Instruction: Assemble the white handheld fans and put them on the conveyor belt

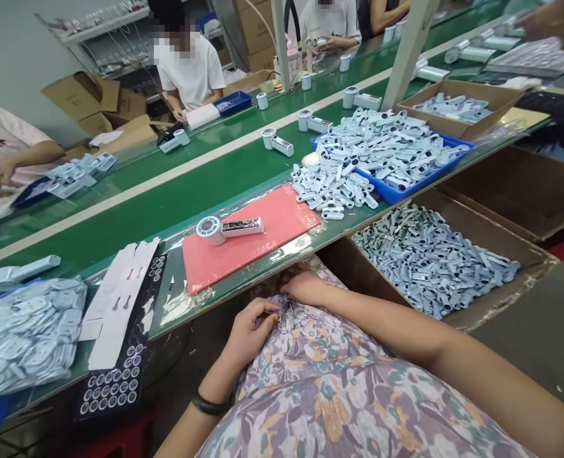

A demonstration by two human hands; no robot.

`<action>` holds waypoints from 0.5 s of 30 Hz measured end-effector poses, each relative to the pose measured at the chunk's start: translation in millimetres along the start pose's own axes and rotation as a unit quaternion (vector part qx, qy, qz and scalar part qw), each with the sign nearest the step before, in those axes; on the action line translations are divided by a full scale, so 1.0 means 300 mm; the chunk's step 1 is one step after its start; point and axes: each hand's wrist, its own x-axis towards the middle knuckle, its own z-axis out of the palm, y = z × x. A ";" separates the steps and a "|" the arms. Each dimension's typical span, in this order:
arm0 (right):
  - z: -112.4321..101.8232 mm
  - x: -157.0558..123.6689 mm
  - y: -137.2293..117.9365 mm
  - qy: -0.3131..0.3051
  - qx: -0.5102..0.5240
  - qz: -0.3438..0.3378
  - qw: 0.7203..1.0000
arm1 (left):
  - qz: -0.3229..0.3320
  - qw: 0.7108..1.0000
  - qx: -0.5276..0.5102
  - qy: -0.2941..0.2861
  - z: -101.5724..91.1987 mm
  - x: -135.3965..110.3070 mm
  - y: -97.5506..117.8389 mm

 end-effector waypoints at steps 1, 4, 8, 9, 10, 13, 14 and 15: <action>0.005 0.005 0.004 -0.003 0.019 -0.002 1.000 | -0.004 1.000 -0.001 0.000 -0.002 -0.005 0.000; 0.002 -0.003 -0.003 0.014 0.097 -0.004 0.995 | -0.015 1.000 -0.005 0.005 -0.013 -0.021 0.012; -0.087 -0.085 -0.067 0.069 0.207 -0.006 0.976 | -0.041 0.998 -0.033 0.034 -0.033 -0.030 0.070; -0.123 -0.111 -0.089 0.083 0.230 -0.015 0.970 | -0.056 0.996 -0.056 0.041 -0.036 -0.026 0.089; -0.160 -0.135 -0.110 0.099 0.250 -0.025 0.963 | -0.074 0.992 -0.089 0.042 -0.038 -0.018 0.109; -0.260 -0.167 -0.148 0.176 0.416 -0.071 0.889 | -0.141 0.958 -0.248 -0.009 -0.039 0.030 0.153; -0.286 -0.161 -0.150 0.192 0.466 -0.085 0.859 | -0.168 0.935 -0.310 -0.031 -0.039 0.052 0.160; -0.309 -0.147 -0.146 0.199 0.503 -0.100 0.835 | -0.195 0.909 -0.365 -0.048 -0.039 0.077 0.162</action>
